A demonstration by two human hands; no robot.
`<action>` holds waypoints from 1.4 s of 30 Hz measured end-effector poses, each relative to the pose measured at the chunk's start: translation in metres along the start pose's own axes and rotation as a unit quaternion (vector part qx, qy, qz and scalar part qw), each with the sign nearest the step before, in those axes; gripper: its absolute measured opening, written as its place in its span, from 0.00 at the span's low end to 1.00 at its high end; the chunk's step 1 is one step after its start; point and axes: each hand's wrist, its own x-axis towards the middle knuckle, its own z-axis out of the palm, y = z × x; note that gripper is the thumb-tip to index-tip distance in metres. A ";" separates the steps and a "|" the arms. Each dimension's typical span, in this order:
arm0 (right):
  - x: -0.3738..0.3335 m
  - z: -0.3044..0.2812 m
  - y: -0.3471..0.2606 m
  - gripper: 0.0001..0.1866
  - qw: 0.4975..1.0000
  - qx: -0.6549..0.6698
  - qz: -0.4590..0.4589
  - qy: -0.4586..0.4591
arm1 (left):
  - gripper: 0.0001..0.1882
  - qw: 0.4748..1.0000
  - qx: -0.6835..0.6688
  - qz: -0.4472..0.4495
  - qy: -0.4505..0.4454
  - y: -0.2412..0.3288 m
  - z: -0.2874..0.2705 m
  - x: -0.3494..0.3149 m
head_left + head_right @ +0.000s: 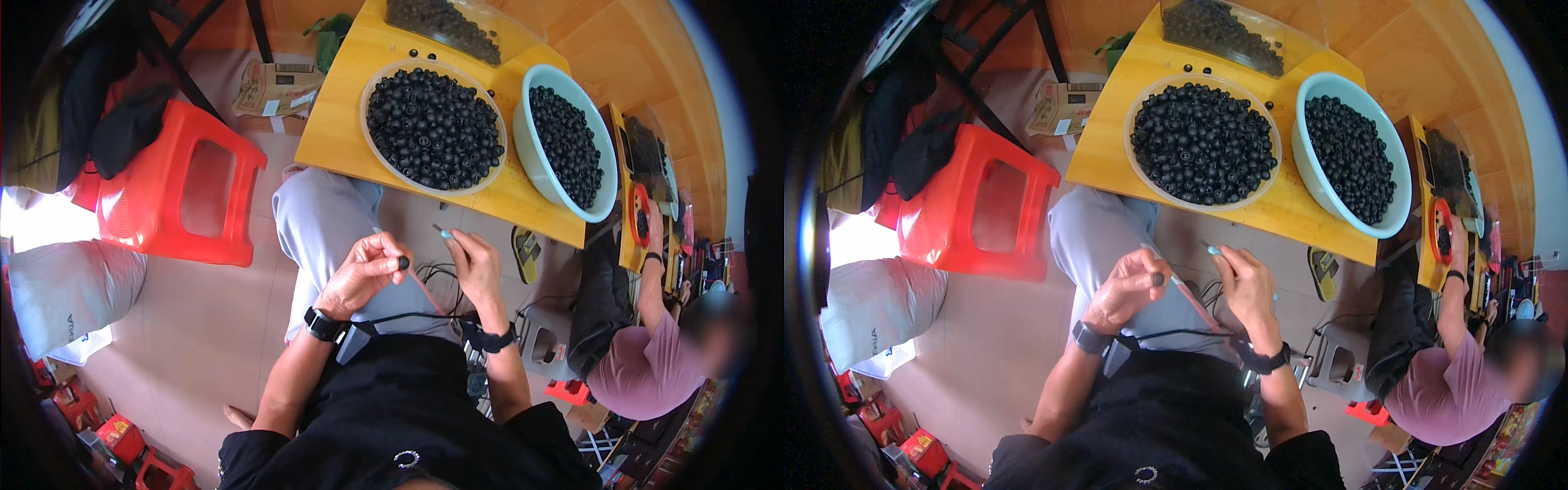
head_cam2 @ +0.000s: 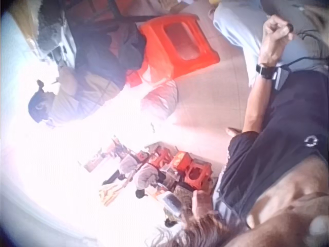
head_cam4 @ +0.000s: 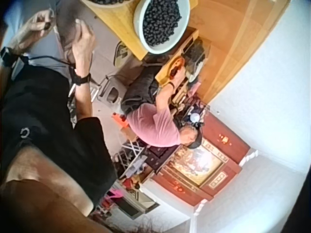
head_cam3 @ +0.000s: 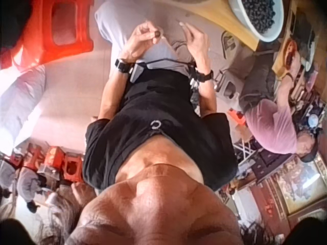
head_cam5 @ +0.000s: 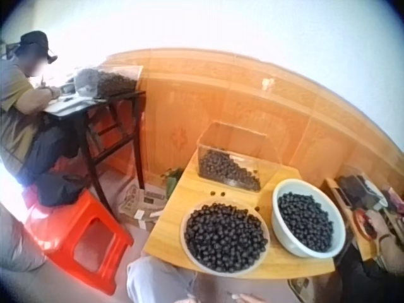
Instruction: The recorder is using a small prying tool to clean or de-flash small black rubber spheres before attaching them to a strip of adhesive tape.
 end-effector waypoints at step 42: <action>-0.007 -0.018 -0.063 0.13 0.992 0.029 -0.108 -0.052 | 0.06 0.999 -0.024 0.026 0.009 -0.003 0.004 0.004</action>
